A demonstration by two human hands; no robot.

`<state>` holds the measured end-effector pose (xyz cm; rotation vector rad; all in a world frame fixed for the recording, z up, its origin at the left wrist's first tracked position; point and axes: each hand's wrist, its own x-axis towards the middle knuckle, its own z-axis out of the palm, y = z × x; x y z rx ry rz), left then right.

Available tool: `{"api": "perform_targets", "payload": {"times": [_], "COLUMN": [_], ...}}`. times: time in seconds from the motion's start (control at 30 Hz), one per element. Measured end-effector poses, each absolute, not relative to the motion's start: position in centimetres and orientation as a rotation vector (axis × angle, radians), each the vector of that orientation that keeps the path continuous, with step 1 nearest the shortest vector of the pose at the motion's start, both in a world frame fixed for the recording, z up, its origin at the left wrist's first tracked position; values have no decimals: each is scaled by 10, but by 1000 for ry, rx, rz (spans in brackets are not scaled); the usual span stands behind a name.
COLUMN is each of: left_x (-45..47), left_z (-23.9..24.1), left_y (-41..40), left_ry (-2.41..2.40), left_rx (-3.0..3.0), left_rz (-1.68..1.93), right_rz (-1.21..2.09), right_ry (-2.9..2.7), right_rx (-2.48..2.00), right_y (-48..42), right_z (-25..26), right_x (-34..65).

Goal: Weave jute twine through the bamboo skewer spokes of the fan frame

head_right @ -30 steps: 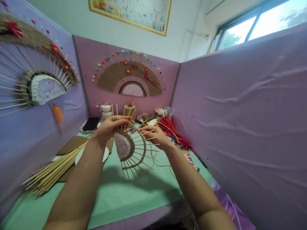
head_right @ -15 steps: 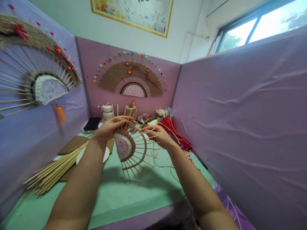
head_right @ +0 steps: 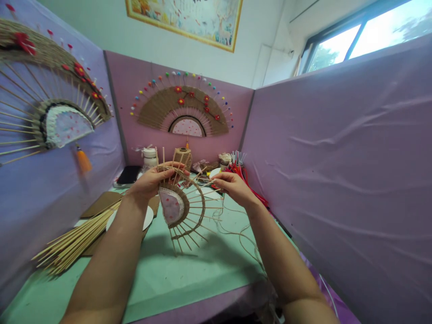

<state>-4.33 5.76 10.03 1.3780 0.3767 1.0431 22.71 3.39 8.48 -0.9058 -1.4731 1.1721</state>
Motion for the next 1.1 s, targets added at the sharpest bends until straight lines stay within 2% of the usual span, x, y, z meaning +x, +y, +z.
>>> {"api": "perform_targets", "payload": {"times": [0.4, 0.5, 0.8, 0.97, 1.1], "left_x": [-47, -47, -47, -44, -39], "left_z": [99, 99, 99, 99, 100], "left_y": [60, 60, 60, 66, 71], "left_ry": [360, 360, 333, 325, 339], "left_rx": [1374, 1351, 1262, 1119, 979], "left_rz": [1050, 1056, 1040, 1098, 1135], "right_rz": [602, 677, 1229, 1325, 1229], "right_ry": [-1759, -1771, -1565, -1564, -1437], "right_rx": [-995, -1005, -916, -883, -848], "right_y": [-16, -13, 16, 17, 19], "right_z": [121, 116, 72, 54, 52], "right_x": [235, 238, 229, 208, 205]}}
